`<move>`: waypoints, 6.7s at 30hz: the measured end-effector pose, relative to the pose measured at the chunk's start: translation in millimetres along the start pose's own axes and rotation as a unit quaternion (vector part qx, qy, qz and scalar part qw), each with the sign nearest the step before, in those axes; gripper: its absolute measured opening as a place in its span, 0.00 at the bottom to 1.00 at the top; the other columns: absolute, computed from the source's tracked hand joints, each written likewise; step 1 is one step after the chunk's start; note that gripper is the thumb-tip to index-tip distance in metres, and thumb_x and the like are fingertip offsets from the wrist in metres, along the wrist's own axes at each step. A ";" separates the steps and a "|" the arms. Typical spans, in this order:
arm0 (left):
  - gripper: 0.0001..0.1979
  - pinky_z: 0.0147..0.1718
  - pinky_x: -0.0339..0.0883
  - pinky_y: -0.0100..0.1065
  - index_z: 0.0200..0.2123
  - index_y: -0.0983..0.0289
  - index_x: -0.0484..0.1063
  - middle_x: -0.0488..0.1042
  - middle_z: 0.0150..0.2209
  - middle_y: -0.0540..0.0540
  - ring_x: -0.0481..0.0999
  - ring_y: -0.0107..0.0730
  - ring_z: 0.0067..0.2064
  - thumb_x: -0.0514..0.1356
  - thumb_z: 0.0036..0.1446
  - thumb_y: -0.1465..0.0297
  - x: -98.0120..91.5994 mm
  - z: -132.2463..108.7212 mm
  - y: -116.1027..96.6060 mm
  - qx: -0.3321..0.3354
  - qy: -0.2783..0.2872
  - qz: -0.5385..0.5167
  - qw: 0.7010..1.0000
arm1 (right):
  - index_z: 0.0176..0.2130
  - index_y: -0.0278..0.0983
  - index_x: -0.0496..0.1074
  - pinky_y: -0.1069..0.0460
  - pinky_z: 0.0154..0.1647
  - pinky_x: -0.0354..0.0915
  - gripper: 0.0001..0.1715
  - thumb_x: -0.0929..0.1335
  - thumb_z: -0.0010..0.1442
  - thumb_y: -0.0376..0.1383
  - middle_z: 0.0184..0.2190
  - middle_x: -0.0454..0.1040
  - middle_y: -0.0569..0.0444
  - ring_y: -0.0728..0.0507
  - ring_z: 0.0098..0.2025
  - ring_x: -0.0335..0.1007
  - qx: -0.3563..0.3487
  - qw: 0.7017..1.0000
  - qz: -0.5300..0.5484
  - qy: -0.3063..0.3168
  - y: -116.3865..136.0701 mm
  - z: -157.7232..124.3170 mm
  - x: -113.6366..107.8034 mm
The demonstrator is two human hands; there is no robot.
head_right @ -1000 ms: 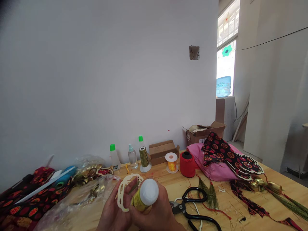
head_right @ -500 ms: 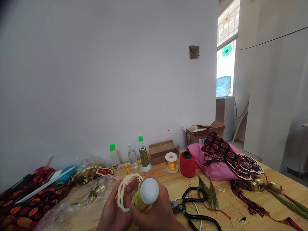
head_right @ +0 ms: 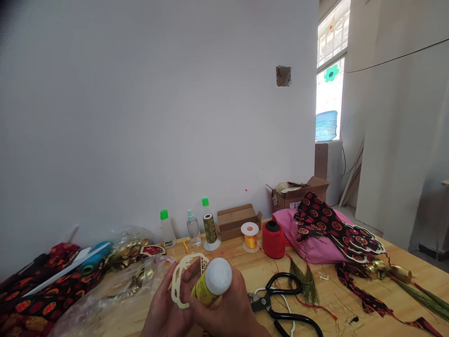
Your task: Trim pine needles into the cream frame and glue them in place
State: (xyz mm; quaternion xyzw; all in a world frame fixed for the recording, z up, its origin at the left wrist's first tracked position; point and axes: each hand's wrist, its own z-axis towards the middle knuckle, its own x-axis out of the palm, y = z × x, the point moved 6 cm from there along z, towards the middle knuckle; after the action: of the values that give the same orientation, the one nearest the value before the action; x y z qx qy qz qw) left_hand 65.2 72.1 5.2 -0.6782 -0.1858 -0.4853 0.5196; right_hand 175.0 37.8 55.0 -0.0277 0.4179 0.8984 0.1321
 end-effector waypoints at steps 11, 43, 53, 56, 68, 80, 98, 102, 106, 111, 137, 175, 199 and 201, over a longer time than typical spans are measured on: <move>0.20 0.44 0.61 0.45 0.40 0.70 0.70 0.76 0.36 0.64 0.72 0.44 0.44 0.46 0.56 0.62 -0.6 1.0 0.4 -0.005 0.006 -0.001 1.000 | 0.28 0.36 0.66 0.55 0.26 0.66 0.10 0.67 0.41 0.35 0.22 0.70 0.57 0.48 0.24 0.65 0.001 1.000 0.006 -0.009 -12.1 -1.6 1.6; 0.21 0.45 0.60 0.45 0.40 0.71 0.71 0.77 0.36 0.64 0.72 0.45 0.44 0.47 0.56 0.62 0.2 0.9 0.1 0.000 0.002 0.002 1.000 | 0.26 0.36 0.66 0.55 0.26 0.65 0.06 0.67 0.42 0.35 0.21 0.68 0.57 0.47 0.23 0.66 0.008 1.000 -0.022 -0.003 -13.7 -0.5 -0.8; 0.20 0.45 0.60 0.45 0.41 0.70 0.70 0.76 0.38 0.64 0.71 0.44 0.45 0.46 0.56 0.62 -2.0 1.9 0.7 -0.007 0.003 -0.006 1.000 | 0.29 0.36 0.65 0.55 0.28 0.66 0.08 0.66 0.42 0.33 0.23 0.70 0.56 0.48 0.25 0.66 -0.004 1.000 -0.002 0.005 3.8 0.1 -0.4; 0.21 0.45 0.60 0.46 0.41 0.71 0.70 0.76 0.38 0.65 0.72 0.45 0.45 0.46 0.56 0.62 -1.5 1.8 0.1 -0.002 0.005 -0.003 1.000 | 0.28 0.36 0.65 0.55 0.28 0.66 0.08 0.66 0.42 0.32 0.23 0.70 0.56 0.47 0.25 0.66 -0.002 1.000 -0.003 -0.002 5.5 1.5 -1.8; 0.21 0.45 0.60 0.45 0.39 0.71 0.71 0.77 0.36 0.63 0.72 0.44 0.44 0.46 0.56 0.61 3.3 0.9 0.4 -0.013 0.010 -0.016 1.000 | 0.28 0.37 0.66 0.55 0.27 0.66 0.09 0.68 0.41 0.36 0.22 0.69 0.56 0.47 0.25 0.66 0.011 1.000 -0.013 -0.012 -11.0 -1.8 -1.4; 0.21 0.46 0.59 0.45 0.39 0.71 0.72 0.76 0.37 0.64 0.71 0.45 0.45 0.47 0.56 0.61 0.7 0.9 1.0 -0.012 -0.001 -0.011 1.000 | 0.28 0.36 0.65 0.56 0.27 0.66 0.08 0.67 0.42 0.34 0.22 0.69 0.57 0.48 0.24 0.66 -0.011 1.000 -0.002 0.003 7.6 2.2 -1.4; 0.20 0.45 0.60 0.45 0.40 0.71 0.71 0.76 0.39 0.65 0.72 0.44 0.45 0.46 0.56 0.63 0.9 1.7 0.6 -0.006 0.002 0.003 1.000 | 0.27 0.37 0.64 0.55 0.27 0.66 0.07 0.67 0.41 0.33 0.21 0.69 0.57 0.47 0.24 0.66 -0.009 0.999 -0.033 -0.008 4.7 1.8 -4.2; 0.20 0.46 0.60 0.45 0.39 0.70 0.72 0.77 0.37 0.63 0.72 0.44 0.44 0.47 0.56 0.62 4.3 0.7 0.9 -0.010 0.003 -0.012 1.000 | 0.28 0.36 0.65 0.55 0.28 0.66 0.08 0.67 0.41 0.33 0.23 0.69 0.56 0.47 0.25 0.67 -0.008 0.999 -0.030 -0.004 7.9 2.5 -3.5; 0.21 0.46 0.60 0.44 0.37 0.70 0.73 0.77 0.36 0.62 0.72 0.44 0.45 0.47 0.56 0.62 7.7 -0.2 2.3 -0.021 0.002 -0.030 0.999 | 0.29 0.36 0.65 0.55 0.29 0.66 0.10 0.66 0.41 0.33 0.23 0.70 0.56 0.47 0.25 0.67 -0.014 1.000 -0.017 0.009 13.5 2.6 -1.2; 0.21 0.45 0.60 0.45 0.40 0.71 0.71 0.76 0.37 0.65 0.72 0.44 0.45 0.46 0.57 0.63 6.6 -0.2 0.7 -0.009 0.009 -0.012 1.000 | 0.28 0.36 0.65 0.55 0.28 0.66 0.08 0.66 0.42 0.33 0.23 0.70 0.56 0.48 0.25 0.66 -0.013 1.000 -0.016 0.000 8.8 2.2 -3.5; 0.19 0.44 0.61 0.47 0.39 0.70 0.71 0.76 0.39 0.65 0.72 0.46 0.44 0.48 0.55 0.63 -1.3 2.0 0.6 0.006 -0.024 0.011 1.000 | 0.28 0.38 0.63 0.56 0.27 0.66 0.10 0.66 0.40 0.31 0.23 0.70 0.57 0.47 0.24 0.68 -0.028 1.000 -0.006 0.011 17.2 0.5 0.4; 0.22 0.45 0.60 0.44 0.39 0.70 0.72 0.77 0.36 0.63 0.72 0.44 0.45 0.46 0.56 0.61 3.3 -0.3 3.5 -0.029 0.014 -0.036 0.999 | 0.27 0.36 0.67 0.55 0.28 0.67 0.07 0.67 0.41 0.33 0.22 0.71 0.56 0.47 0.24 0.68 -0.019 0.999 -0.021 -0.026 11.6 1.3 -4.5; 0.20 0.39 0.63 0.39 0.38 0.70 0.72 0.77 0.35 0.63 0.75 0.40 0.37 0.48 0.55 0.62 0.7 -0.2 0.4 -0.005 -0.013 -0.006 1.000 | 0.34 0.35 0.66 0.49 0.33 0.68 0.20 0.69 0.39 0.41 0.27 0.73 0.49 0.40 0.31 0.71 0.122 0.984 0.018 -0.126 -19.8 -2.9 -13.5; 0.20 0.40 0.63 0.38 0.38 0.70 0.72 0.77 0.35 0.62 0.75 0.39 0.38 0.48 0.55 0.62 1.6 0.2 -0.2 -0.004 -0.019 -0.003 1.000 | 0.33 0.34 0.66 0.48 0.34 0.68 0.21 0.69 0.39 0.44 0.27 0.73 0.48 0.39 0.31 0.70 0.131 0.980 0.039 -0.147 -24.9 -3.9 -14.6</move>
State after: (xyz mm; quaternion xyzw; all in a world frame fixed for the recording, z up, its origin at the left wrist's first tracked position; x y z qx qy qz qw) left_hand 65.9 72.0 6.6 -0.6889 -0.1961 -0.4746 0.5116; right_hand 195.3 47.1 36.2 0.1386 0.5086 0.8346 0.1596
